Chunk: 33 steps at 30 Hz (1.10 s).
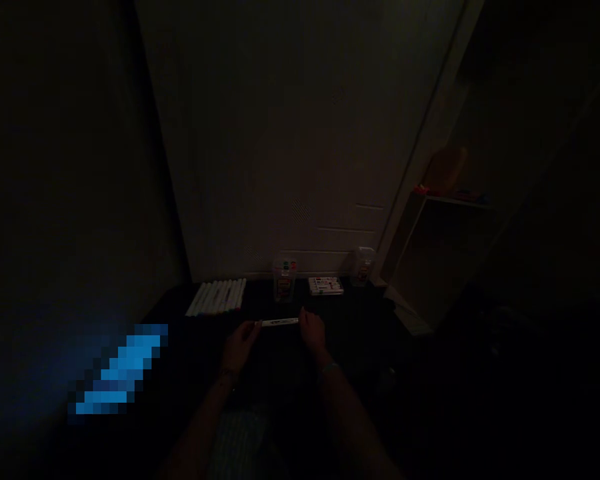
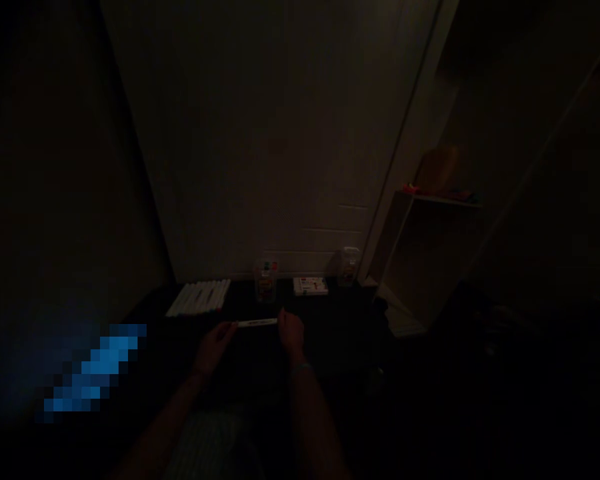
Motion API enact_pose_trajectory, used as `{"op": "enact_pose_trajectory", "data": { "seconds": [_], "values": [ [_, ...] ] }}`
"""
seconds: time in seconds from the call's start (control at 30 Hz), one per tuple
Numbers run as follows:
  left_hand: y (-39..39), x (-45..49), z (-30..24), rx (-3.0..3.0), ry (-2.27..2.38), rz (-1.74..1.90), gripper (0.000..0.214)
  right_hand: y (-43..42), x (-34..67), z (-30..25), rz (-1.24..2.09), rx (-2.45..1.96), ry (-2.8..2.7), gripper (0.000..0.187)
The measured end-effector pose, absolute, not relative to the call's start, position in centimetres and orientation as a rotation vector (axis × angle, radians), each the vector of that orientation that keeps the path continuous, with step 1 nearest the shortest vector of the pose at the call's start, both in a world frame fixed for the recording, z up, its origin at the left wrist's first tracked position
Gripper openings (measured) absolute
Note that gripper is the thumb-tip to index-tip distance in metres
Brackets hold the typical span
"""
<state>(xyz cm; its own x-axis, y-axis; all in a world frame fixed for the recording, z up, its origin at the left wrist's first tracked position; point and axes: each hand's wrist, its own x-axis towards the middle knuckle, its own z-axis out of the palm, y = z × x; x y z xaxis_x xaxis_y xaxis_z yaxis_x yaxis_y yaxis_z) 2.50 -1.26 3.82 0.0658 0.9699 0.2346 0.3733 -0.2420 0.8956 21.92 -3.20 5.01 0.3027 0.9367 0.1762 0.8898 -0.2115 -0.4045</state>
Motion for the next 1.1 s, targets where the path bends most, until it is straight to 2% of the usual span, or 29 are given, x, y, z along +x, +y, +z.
{"op": "enact_pose_trajectory", "data": {
  "seconds": [0.4, 0.63, 1.1],
  "values": [
    [-1.1, 2.2, 3.0, 1.812, 1.457, 1.118, 0.039, -2.7, 22.0, 4.5, 0.127, -2.128, -1.595, 0.057],
    [-1.1, 2.2, 3.3, 1.848, 1.47, 1.101, 0.037, -2.6, 22.0, 4.0, 0.086, -2.139, -1.604, 0.051],
    [-0.6, 2.2, 2.5, 1.858, 1.469, 1.101, 0.035, -2.7, 22.1, 4.1, 0.081, -2.102, -1.61, 0.052]
  ]
}}
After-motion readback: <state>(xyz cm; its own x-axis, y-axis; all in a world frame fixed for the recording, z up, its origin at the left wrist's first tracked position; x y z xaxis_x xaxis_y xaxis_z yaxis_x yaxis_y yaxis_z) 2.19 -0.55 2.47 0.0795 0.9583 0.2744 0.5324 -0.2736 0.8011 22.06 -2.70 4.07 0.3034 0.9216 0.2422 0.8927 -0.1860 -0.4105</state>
